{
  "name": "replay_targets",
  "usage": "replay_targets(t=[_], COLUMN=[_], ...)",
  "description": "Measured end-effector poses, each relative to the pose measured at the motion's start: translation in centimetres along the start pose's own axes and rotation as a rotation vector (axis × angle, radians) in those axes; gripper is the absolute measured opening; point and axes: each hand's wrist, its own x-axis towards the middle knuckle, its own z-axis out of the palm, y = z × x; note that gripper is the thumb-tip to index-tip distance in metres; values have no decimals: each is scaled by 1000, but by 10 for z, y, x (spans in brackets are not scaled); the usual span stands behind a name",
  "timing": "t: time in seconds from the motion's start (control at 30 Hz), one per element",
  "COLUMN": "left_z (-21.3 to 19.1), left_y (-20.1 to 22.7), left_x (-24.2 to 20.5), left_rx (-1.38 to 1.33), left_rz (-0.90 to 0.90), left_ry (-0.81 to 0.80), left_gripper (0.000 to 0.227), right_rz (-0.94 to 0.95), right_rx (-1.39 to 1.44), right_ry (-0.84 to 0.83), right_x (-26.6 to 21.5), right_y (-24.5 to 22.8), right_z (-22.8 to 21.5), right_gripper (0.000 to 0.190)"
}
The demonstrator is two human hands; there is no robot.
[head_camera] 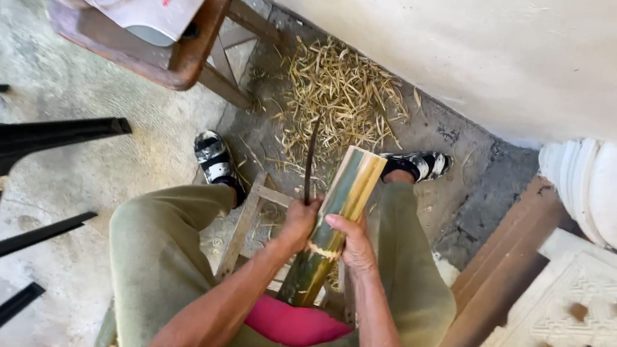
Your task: Scraping and smoothing a bamboo pole using a sickle.
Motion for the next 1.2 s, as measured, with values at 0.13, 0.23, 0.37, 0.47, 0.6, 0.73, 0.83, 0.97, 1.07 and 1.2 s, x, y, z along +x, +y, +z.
replay_targets(t=[0.13, 0.23, 0.37, 0.47, 0.6, 0.73, 0.83, 0.97, 1.07, 1.2], left_z=[9, -22, -27, -36, -41, -33, -31, -22, -10, 5], left_y=[29, 23, 85, 88, 80, 92, 95, 113, 133, 161], left_x=[-35, -22, -100, -119, -119, -128, -114, -84, -60, -16], left_rx=[338, 664, 1047, 1340, 1524, 1465, 1475, 1563, 1478, 1514], left_rz=[49, 636, 949, 1092, 1340, 1413, 1436, 1399, 1460, 1483], left_ry=[246, 399, 589, 441, 305, 270, 289, 312, 324, 343], left_gripper=[22, 13, 34, 39, 24, 21, 25, 19, 24, 25], right_rz=[25, -90, -144, -60, -110, -446, -366, -233, -312, -351], right_rx=[88, 7, 20, 39, -116, -321, -140, 13, 60, 42], right_ry=[-143, -35, 212, 366, 455, 588, 568, 514, 485, 441], right_x=[4, 3, -13, -32, -25, -15, -26, 1, 32, 62], right_y=[18, 29, 41, 54, 95, 137, 78, 42, 31, -24], right_z=[-15, -29, -61, -65, -64, -70, -41, -37, -46, -37], right_gripper=[64, 66, 57, 57, 57, 62, 51, 45, 48, 49])
